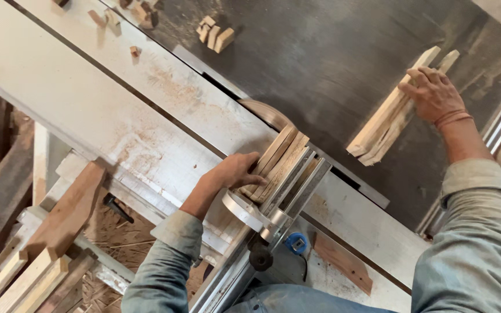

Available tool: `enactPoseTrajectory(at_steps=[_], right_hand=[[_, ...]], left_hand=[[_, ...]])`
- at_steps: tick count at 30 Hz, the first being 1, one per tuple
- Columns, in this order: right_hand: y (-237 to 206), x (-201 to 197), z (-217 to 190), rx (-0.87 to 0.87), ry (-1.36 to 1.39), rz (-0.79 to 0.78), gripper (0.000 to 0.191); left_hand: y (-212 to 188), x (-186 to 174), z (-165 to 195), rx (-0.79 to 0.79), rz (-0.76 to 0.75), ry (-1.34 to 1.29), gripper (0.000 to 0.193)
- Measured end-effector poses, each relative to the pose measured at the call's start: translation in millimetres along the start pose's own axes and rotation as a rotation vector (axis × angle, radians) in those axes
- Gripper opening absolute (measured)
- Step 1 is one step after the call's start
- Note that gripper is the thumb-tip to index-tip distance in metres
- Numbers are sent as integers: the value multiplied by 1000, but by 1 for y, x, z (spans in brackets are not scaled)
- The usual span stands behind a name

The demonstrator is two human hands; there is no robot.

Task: The person repeatedly picks up thin wooden planks from a pile, aligns them against a fence on a table saw, and pushes them through the spinning blade to cut them to length. The cut pieces are placed on the saw table and later stacked.

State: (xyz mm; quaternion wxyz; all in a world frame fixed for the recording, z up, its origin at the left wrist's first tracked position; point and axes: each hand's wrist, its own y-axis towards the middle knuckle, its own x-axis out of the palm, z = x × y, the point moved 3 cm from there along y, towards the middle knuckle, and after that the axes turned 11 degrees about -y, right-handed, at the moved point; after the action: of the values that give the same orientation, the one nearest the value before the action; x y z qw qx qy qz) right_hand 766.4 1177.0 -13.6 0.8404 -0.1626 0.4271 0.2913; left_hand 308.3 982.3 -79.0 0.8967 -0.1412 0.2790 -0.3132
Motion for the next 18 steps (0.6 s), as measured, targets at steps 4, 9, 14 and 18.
enactPoseTrajectory(at_steps=[4, 9, 14, 18], right_hand=[[0, -5, -2, -14, -168, -22, 47], [16, -31, -33, 81, 171, 138, 75], [-12, -63, -138, 414, 973, 117, 32], [-13, -81, -220, 356, 1391, -267, 48]], left_hand=[[3, -3, -5, 4, 8, -2, 62], [2, -7, -9, -30, 24, -2, 71], [0, -6, -13, -13, 54, -57, 67], [-8, -2, -7, 63, 102, -47, 58]])
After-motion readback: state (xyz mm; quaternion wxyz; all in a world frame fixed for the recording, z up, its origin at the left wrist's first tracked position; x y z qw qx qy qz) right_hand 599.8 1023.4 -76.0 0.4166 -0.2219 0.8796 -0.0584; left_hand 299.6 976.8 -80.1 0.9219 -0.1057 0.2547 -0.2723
